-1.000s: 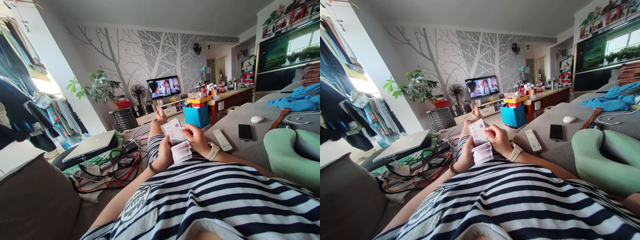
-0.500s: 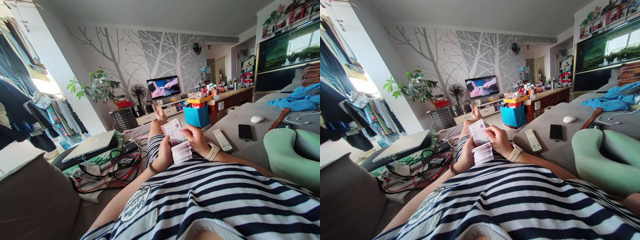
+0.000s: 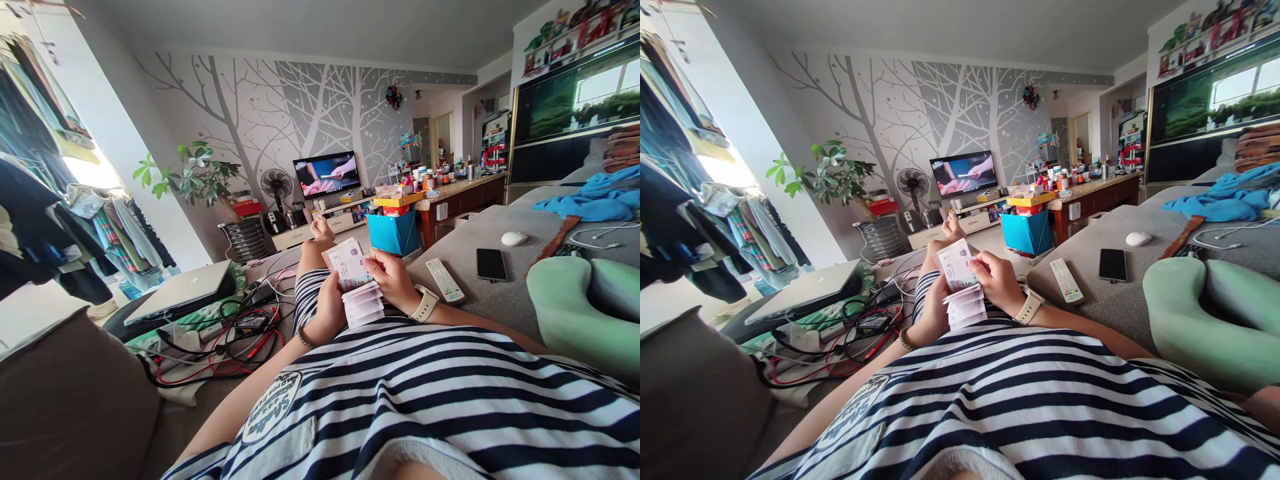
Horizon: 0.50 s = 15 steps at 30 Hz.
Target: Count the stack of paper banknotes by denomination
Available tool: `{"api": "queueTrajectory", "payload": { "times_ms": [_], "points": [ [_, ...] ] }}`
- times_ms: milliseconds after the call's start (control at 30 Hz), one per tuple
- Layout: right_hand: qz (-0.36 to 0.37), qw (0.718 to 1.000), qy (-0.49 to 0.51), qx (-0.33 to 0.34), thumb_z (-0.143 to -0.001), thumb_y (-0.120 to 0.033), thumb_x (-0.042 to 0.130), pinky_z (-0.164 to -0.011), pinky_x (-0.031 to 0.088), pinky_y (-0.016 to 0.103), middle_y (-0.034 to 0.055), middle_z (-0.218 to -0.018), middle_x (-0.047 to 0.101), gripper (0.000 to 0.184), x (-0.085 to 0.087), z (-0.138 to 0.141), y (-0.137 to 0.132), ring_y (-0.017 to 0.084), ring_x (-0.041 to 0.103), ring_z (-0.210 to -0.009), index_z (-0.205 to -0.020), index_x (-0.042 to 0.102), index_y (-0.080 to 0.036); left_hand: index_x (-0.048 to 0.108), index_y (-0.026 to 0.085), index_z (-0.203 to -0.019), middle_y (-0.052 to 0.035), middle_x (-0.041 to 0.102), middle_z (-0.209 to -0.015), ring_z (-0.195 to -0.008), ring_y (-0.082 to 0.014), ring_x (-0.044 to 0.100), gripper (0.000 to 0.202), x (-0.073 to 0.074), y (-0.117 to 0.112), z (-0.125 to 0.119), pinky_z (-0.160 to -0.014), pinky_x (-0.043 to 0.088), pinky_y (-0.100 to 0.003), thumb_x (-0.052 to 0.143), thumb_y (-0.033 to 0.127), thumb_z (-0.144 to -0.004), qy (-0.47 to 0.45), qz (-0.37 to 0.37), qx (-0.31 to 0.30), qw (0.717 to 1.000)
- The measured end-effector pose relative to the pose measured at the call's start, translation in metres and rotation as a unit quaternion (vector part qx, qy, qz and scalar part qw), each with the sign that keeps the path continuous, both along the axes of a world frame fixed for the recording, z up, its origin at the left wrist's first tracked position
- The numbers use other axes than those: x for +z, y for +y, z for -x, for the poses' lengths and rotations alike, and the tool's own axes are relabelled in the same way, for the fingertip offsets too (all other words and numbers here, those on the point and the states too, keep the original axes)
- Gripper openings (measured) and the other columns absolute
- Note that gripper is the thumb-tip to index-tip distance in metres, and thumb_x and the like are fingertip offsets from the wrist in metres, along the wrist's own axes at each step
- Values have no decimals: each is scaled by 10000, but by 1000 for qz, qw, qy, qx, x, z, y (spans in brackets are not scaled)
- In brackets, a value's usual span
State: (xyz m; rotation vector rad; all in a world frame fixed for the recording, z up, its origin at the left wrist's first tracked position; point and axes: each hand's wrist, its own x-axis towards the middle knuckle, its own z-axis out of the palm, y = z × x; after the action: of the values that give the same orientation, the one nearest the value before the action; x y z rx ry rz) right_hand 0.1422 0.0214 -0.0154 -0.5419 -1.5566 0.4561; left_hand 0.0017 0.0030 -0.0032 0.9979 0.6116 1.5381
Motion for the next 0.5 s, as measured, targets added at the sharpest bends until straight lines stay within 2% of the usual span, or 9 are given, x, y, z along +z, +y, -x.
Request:
{"api": "queueTrajectory", "payload": {
  "times_ms": [500],
  "points": [
    [-15,1000,-10,-2,-1029,-544,510,-622,361,296,-3,-661,557,405,0,-1,0,172,505,-651,-786,564,-225,768,132,-1163,-101,839,-1031,-1014,-322,793,410,-7,7,4,-931,608,-397,754,416,-868,-11,4,-5,1000]
  ]
}}
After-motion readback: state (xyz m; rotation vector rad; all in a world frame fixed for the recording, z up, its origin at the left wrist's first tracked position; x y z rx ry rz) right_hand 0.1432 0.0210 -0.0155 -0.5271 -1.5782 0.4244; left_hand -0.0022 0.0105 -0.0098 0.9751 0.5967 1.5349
